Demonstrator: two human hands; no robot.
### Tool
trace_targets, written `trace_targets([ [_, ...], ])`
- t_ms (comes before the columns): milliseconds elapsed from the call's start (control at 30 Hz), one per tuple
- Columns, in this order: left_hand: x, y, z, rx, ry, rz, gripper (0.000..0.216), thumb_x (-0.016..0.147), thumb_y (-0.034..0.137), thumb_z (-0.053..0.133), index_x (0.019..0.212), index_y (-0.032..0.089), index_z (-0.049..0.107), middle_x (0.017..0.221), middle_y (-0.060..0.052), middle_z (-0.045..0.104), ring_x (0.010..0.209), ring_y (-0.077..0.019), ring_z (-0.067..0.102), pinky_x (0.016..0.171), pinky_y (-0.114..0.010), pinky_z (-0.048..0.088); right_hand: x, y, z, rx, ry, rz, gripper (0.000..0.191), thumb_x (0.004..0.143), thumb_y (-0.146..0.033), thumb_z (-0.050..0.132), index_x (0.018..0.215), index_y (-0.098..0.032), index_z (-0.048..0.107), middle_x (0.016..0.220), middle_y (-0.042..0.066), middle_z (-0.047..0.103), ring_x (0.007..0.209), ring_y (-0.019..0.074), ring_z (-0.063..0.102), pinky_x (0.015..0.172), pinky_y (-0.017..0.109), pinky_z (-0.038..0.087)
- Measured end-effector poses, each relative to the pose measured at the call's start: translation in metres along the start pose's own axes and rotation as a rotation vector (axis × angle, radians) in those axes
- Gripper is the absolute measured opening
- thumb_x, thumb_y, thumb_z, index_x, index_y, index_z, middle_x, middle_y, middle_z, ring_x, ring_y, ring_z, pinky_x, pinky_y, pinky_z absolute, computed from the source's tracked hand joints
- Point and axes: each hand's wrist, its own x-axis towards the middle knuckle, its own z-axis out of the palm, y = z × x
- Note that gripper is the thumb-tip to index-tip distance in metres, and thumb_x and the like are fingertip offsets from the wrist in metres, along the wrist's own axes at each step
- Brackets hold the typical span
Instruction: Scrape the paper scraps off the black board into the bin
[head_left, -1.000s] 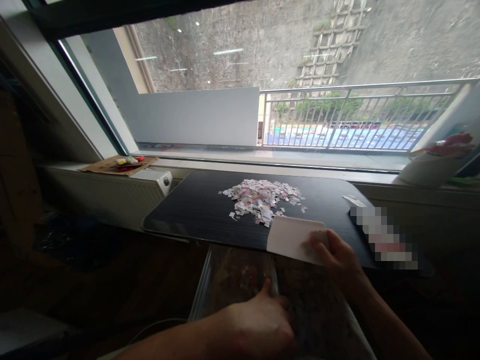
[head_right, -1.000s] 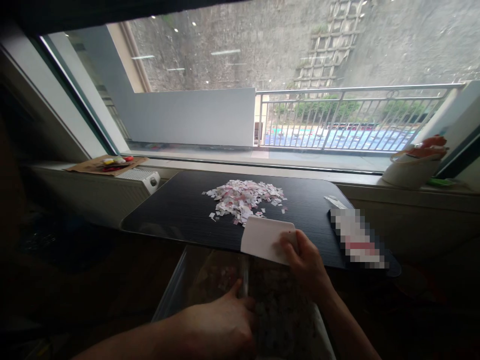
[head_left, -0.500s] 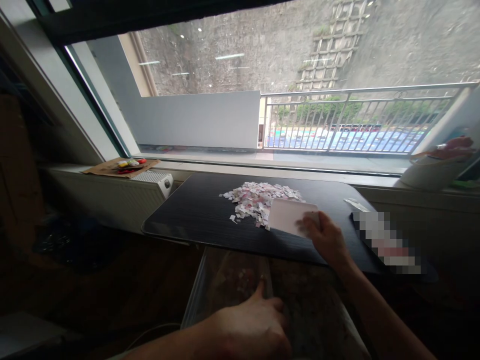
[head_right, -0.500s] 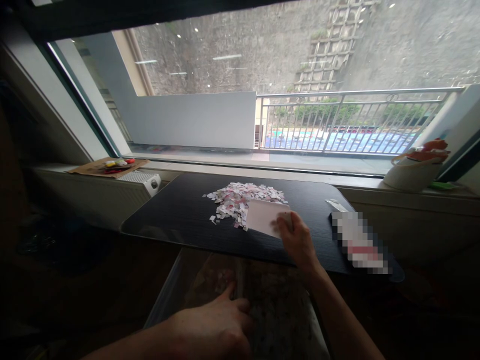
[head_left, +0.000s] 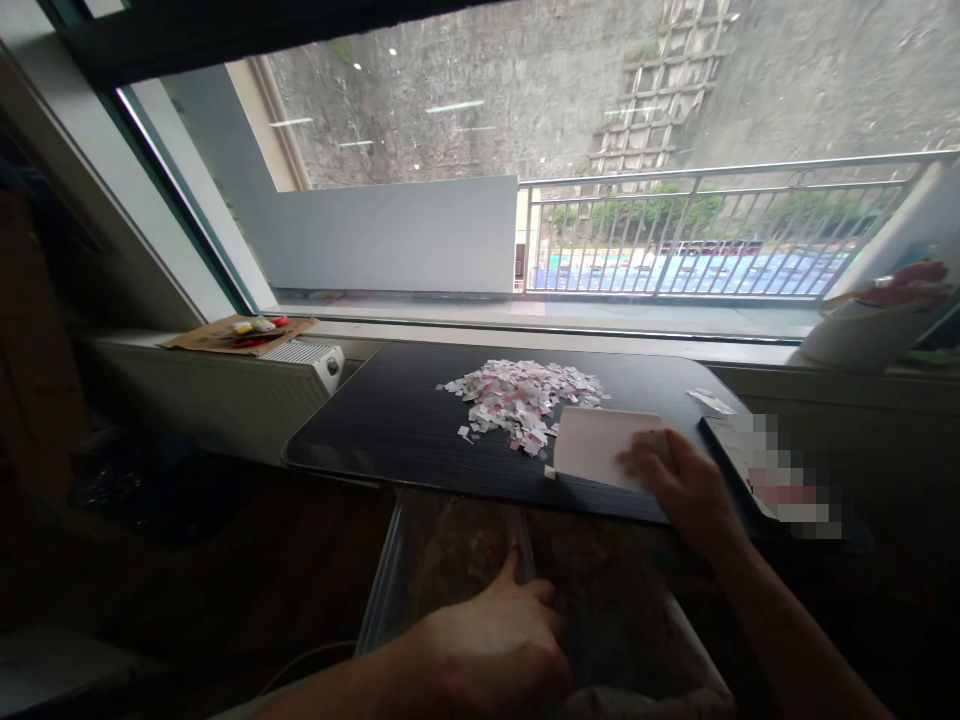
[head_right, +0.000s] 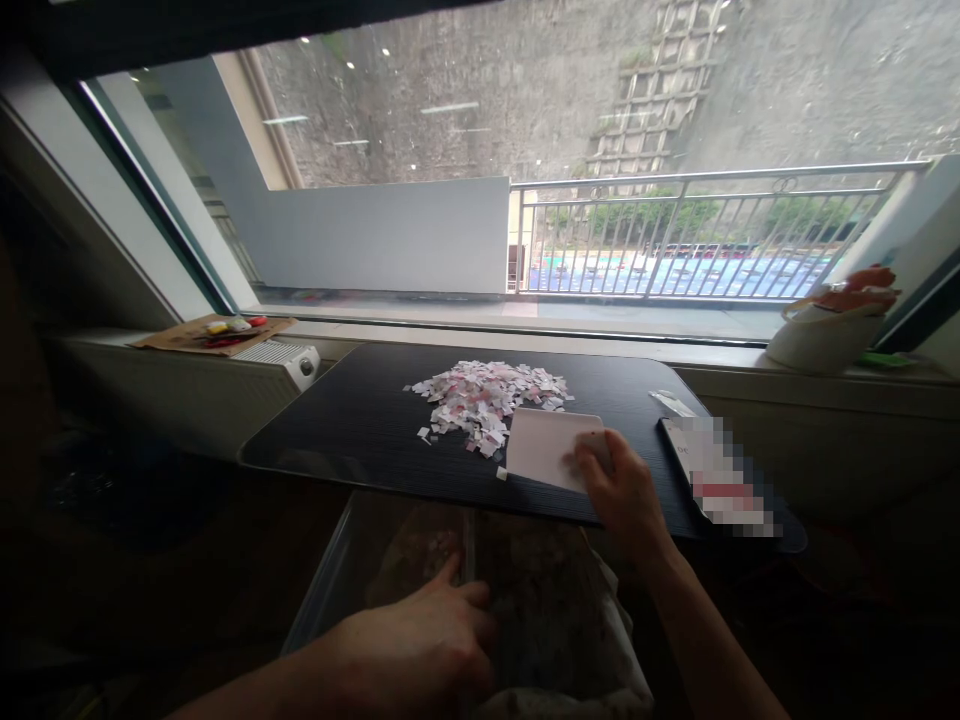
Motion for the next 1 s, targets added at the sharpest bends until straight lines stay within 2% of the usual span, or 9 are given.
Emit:
trace_targets([
  [133,0.0,0.0,-0.003,-0.004,-0.023,0.007,0.008,0.086,0.018,0.063,0.078,0.017,0.065,0.088,-0.007,0.066,0.102,-0.027,0.052,0.104,-0.073,0.028,0.002,-0.001,-0.005,-0.031,-0.084,0.045,0.027,0.078,-0.049,0.056,0.085,-0.024,0.063,0.077,0.006,0.074,0.071,0.0253,0.069,0.064,0.036,0.051],
  [233,0.0,0.0,-0.005,-0.01,-0.024,0.012,0.008,0.086,0.018,0.061,0.079,0.017,0.066,0.087,-0.007,0.065,0.102,-0.0269,0.052,0.104,-0.075,0.027,0.002,-0.004,-0.014,-0.091,-0.145,0.046,0.024,0.078,-0.047,0.055,0.081,-0.024,0.062,0.071,0.003,0.07,0.066,0.0227,0.065,0.061,0.034,0.049],
  [400,0.0,0.002,-0.005,-0.013,-0.009,-0.004,0.009,0.086,0.018,0.06,0.079,0.017,0.066,0.088,-0.007,0.066,0.101,-0.0266,0.053,0.104,-0.075,0.029,-0.005,-0.01,-0.03,-0.116,-0.119,0.062,0.019,0.081,-0.041,0.055,0.079,-0.025,0.064,0.065,-0.002,0.064,0.058,0.0185,0.058,0.053,0.029,0.044],
  [533,-0.001,0.002,-0.005,0.006,-0.012,-0.006,0.009,0.086,0.019,0.061,0.079,0.019,0.066,0.087,-0.005,0.065,0.103,-0.0266,0.054,0.106,-0.075,0.028,-0.003,0.002,-0.024,-0.014,-0.091,0.081,0.019,0.081,-0.042,0.058,0.08,-0.025,0.065,0.068,0.0,0.067,0.062,0.0198,0.061,0.059,0.031,0.047],
  [700,-0.002,0.001,-0.003,-0.031,0.009,0.004,0.01,0.086,0.021,0.062,0.077,0.017,0.065,0.088,-0.006,0.063,0.103,-0.0247,0.049,0.109,-0.073,0.023,0.004,0.025,-0.014,0.156,-0.188,0.185,0.023,0.079,-0.046,0.063,0.081,-0.023,0.068,0.073,0.001,0.07,0.07,0.0216,0.065,0.063,0.032,0.051],
  [867,-0.001,0.0,-0.002,-0.015,-0.003,-0.003,0.011,0.087,0.019,0.06,0.076,0.017,0.062,0.087,-0.005,0.062,0.101,-0.0241,0.049,0.107,-0.075,0.025,0.007,0.038,-0.019,0.261,-0.255,0.25,0.027,0.074,-0.049,0.069,0.082,-0.023,0.07,0.078,0.003,0.074,0.072,0.0242,0.068,0.06,0.033,0.055],
  [1000,-0.001,0.001,-0.004,-0.003,-0.035,-0.014,0.01,0.087,0.02,0.061,0.078,0.018,0.062,0.088,-0.005,0.062,0.104,-0.0252,0.051,0.107,-0.077,0.026,0.004,0.036,-0.027,0.306,-0.329,0.276,0.03,0.072,-0.05,0.073,0.083,-0.023,0.071,0.077,0.003,0.073,0.071,0.023,0.066,0.06,0.032,0.054],
])
